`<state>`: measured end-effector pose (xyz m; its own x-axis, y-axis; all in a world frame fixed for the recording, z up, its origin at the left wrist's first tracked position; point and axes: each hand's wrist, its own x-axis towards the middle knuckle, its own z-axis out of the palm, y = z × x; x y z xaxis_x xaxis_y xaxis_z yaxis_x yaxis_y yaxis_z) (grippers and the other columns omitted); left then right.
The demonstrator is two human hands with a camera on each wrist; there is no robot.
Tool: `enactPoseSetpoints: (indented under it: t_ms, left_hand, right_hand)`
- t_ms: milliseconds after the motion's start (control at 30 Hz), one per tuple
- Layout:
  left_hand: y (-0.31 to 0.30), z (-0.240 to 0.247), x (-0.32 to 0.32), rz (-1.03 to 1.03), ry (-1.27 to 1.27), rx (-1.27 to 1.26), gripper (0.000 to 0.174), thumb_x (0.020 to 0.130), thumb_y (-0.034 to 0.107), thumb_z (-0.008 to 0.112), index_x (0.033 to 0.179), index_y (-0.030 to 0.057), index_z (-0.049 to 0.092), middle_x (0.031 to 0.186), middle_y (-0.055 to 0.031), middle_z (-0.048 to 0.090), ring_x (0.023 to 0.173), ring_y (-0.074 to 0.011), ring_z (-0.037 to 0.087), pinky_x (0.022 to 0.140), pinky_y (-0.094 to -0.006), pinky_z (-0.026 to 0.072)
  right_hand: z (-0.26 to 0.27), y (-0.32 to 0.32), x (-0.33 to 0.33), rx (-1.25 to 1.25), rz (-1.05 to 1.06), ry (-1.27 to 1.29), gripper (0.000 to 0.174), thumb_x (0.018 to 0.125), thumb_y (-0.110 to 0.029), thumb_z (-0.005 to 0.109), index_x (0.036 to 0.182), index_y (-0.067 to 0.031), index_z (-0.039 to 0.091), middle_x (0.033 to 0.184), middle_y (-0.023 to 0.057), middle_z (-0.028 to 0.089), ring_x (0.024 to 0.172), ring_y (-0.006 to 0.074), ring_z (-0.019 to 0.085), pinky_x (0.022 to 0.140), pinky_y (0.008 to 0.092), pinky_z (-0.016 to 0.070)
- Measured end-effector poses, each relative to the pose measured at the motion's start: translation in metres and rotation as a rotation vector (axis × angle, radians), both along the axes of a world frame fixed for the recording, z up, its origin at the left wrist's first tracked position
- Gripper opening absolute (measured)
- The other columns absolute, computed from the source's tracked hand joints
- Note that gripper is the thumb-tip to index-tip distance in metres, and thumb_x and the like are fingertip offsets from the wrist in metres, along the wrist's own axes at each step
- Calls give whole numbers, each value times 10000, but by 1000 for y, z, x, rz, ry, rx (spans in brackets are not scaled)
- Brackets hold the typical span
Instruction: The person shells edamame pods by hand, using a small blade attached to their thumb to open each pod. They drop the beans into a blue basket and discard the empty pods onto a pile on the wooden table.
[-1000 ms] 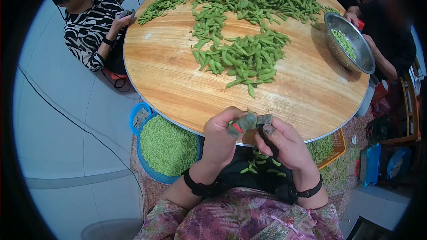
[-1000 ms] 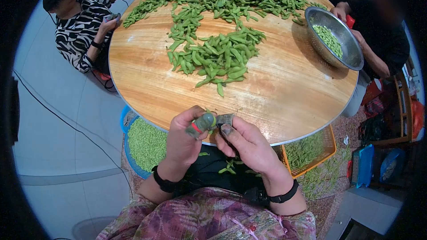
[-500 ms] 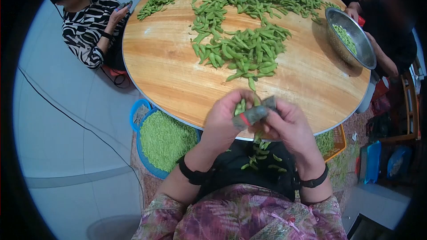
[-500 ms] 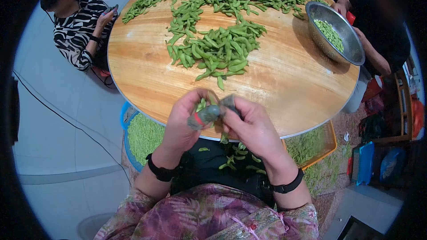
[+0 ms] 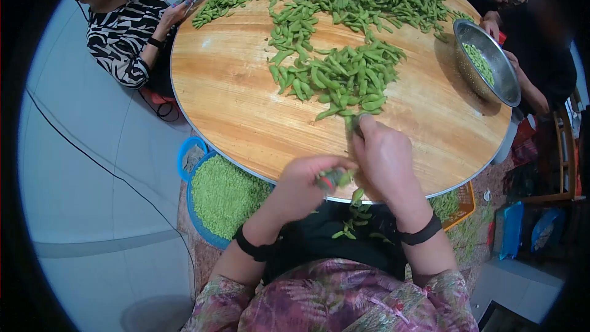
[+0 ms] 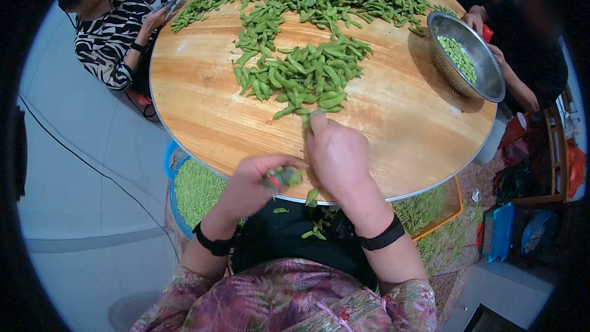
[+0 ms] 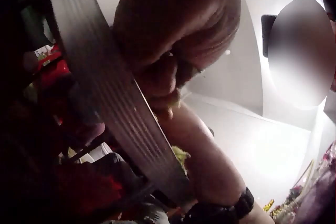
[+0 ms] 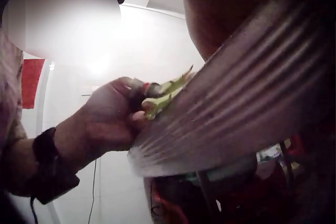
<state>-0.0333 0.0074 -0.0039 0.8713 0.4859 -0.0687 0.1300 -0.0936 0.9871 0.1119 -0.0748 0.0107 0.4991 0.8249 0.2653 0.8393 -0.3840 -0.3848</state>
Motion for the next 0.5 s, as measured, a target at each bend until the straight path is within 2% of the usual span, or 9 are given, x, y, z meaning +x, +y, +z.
enactPoseSetpoints:
  t_ms: [67,133,200,333,367,400,433,500]
  left_hand:
    - [-9,8,-1,-96,-1,48,162,821,29,585,975,-2,625,878,-19,620,805,-91,555,733,-219,446]
    - [-9,7,1,-74,-32,112,175,816,23,589,986,-4,618,833,-13,613,772,-80,546,704,-218,447]
    - [-11,7,4,87,-64,-7,200,807,22,602,1005,-4,607,787,1,598,743,-71,538,675,-223,446]
    - [-15,13,9,170,-95,59,227,788,15,624,1013,3,601,759,10,580,716,-58,525,648,-215,438]
    - [-16,14,10,180,-127,209,237,773,20,631,1009,24,607,758,-15,579,714,-94,543,642,-234,447]
    - [-17,15,11,192,-159,359,248,759,25,637,1005,45,613,757,-40,578,711,-129,560,636,-253,456]
    - [-17,14,12,192,-161,361,248,759,25,637,1005,45,613,757,-40,578,711,-129,560,636,-253,456]
    - [-17,10,14,196,-173,487,280,732,0,657,1008,13,608,750,-26,577,694,-105,550,639,-229,444]
  right_hand:
    - [-6,1,-1,-31,-37,-34,178,752,-169,603,721,-31,497,622,172,581,601,327,598,552,424,478]
    - [-6,-5,2,11,-45,-8,171,733,-153,615,718,-25,503,606,175,571,588,340,589,545,425,473]
    - [-5,-14,6,156,-41,117,161,734,-138,608,721,-12,508,598,187,560,584,350,578,532,417,463]
    - [0,-23,9,201,-49,406,162,730,-114,606,707,18,513,595,192,556,563,350,562,511,381,436]
    - [1,-25,10,205,-52,406,162,730,-114,606,707,18,513,595,192,556,563,350,562,511,381,436]
    - [2,-27,10,226,-21,542,161,731,-107,601,698,23,512,598,186,559,561,345,564,504,372,430]
    - [3,-28,10,245,12,679,160,731,-101,597,689,27,512,600,181,563,560,339,566,497,364,423]
    - [4,-29,12,268,13,666,162,734,-112,607,713,22,519,608,176,569,562,334,570,496,366,428]
